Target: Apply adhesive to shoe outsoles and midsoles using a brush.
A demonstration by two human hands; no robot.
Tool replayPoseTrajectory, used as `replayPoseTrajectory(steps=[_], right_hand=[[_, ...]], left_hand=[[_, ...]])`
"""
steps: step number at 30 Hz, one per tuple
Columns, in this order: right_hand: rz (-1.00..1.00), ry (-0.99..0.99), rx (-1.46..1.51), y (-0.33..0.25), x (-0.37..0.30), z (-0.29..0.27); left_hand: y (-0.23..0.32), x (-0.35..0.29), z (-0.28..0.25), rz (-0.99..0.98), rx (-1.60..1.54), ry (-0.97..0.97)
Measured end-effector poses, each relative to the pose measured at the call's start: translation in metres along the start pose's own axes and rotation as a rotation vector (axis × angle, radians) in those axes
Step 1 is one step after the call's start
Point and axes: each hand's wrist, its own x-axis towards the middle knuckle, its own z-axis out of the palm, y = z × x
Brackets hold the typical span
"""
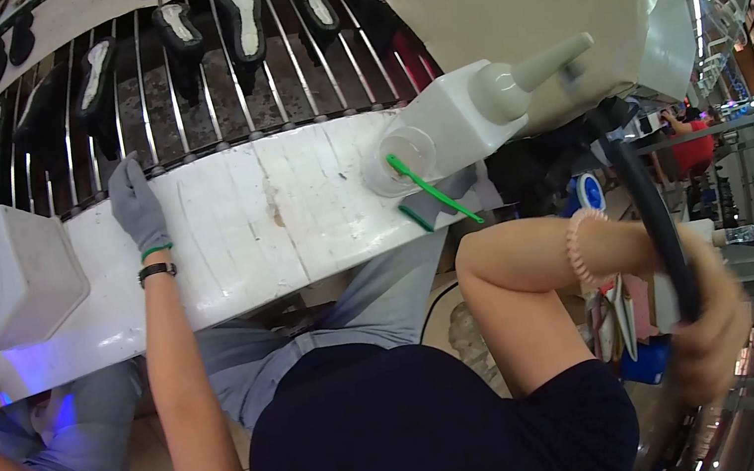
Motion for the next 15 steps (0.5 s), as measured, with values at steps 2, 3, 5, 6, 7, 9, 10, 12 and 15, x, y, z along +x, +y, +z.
replayPoseTrajectory(steps=[2, 3, 5, 6, 7, 9, 10, 12, 15], right_hand=[[-0.087, 0.277, -0.263, -0.012, 0.002, -0.004], [-0.06, 0.258, -0.081, -0.007, 0.004, -0.008], [0.092, -0.163, 0.151, 0.022, 0.008, -0.008], [0.259, -0.297, 0.011, 0.023, 0.012, 0.007], [0.242, -0.258, -0.007, 0.033, 0.015, 0.006], [-0.022, 0.194, -0.189, 0.005, -0.002, 0.002], [-0.027, 0.159, -0.163, -0.007, 0.003, -0.013], [0.043, -0.002, 0.089, 0.004, 0.008, -0.007], [0.153, -0.418, 0.356, 0.026, 0.033, -0.002]], left_hand=[[0.003, -0.002, 0.01, 0.008, -0.026, -0.017], [0.001, -0.001, 0.013, 0.02, -0.023, -0.014], [-0.005, -0.004, 0.006, 0.038, -0.03, -0.036], [-0.003, -0.004, 0.004, 0.044, -0.026, -0.036], [-0.001, -0.001, 0.004, 0.047, -0.023, -0.031], [0.002, -0.004, 0.003, 0.033, -0.005, -0.014], [0.0, -0.001, 0.003, 0.029, -0.009, -0.031], [0.002, -0.001, 0.013, 0.03, -0.014, -0.046], [-0.002, -0.003, 0.007, 0.06, -0.001, -0.041]])
